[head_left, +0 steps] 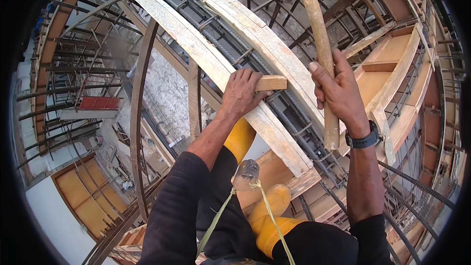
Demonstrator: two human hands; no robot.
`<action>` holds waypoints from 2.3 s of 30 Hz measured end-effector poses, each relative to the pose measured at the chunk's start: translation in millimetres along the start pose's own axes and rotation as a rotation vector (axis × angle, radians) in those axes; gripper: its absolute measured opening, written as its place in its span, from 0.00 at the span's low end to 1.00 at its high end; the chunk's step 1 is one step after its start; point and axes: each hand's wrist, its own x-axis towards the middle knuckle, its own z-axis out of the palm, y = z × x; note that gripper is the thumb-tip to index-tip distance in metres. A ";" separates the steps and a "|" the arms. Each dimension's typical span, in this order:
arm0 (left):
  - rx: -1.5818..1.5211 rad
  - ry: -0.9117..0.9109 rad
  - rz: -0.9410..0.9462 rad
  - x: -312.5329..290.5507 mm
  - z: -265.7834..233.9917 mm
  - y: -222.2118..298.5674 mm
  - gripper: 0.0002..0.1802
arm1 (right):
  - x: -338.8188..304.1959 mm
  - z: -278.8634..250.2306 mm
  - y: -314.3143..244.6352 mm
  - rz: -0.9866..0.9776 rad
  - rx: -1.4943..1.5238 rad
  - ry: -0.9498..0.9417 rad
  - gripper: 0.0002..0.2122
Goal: The person stands on a construction beam and uses a hammer to drive a wooden wedge into the gap between a wooden frame and a steel reinforcement rebar structure.
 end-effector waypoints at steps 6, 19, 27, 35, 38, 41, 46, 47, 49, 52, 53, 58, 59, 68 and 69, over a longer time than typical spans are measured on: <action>0.056 0.043 0.035 -1.9 5.5 0.1 0.27 | -20.5 -24.4 33.7 0.089 0.007 0.013 0.19; 0.011 -0.002 0.018 6.7 2.2 -5.6 0.29 | -12.5 -10.2 27.1 0.153 -0.102 -0.132 0.16; 0.114 0.200 0.110 23.8 47.2 74.6 0.30 | -7.7 -14.9 12.0 0.153 -0.290 -0.232 0.21; 0.245 0.330 -0.016 40.6 74.7 60.5 0.09 | 46.2 -6.7 -31.6 0.441 -0.583 -0.479 0.24; 0.245 0.350 -0.021 45.2 77.1 65.1 0.08 | 77.6 -3.1 -43.9 0.399 -0.535 -0.399 0.22; 0.250 0.342 -0.019 46.9 81.6 67.0 0.09 | 84.1 6.4 -49.0 0.499 -0.666 -0.523 0.22; 0.229 0.376 -0.069 52.1 83.0 67.9 0.10 | 103.5 -0.7 -65.0 0.500 -0.919 -0.693 0.20; 0.191 0.333 -0.088 48.9 84.4 69.3 0.10 | 105.0 0.8 -64.3 0.512 -0.919 -0.696 0.20; 0.189 0.319 -0.112 48.3 86.6 69.9 0.11 | 105.7 3.7 -65.6 0.418 -0.766 -0.497 0.21; 0.218 0.361 -0.133 49.0 90.8 70.0 0.10 | 94.9 13.7 -57.6 0.482 -0.872 -0.633 0.21; 0.237 0.403 -0.139 50.0 89.2 70.1 0.10 | 89.7 19.1 -61.9 0.567 -1.011 -0.780 0.22; 0.206 0.392 -0.180 57.4 84.2 72.9 0.11 | 77.9 8.4 -58.9 0.472 -0.827 -0.609 0.23; 0.189 0.414 -0.189 54.4 85.8 74.4 0.10 | 78.7 8.6 -59.0 0.479 -0.834 -0.628 0.23; 0.254 0.406 -0.223 56.2 92.9 75.0 0.11 | 78.8 23.1 -64.2 0.557 -0.970 -0.708 0.21; 0.203 0.417 -0.240 59.5 90.8 77.9 0.11 | 82.7 16.7 -67.2 0.514 -0.972 -0.722 0.21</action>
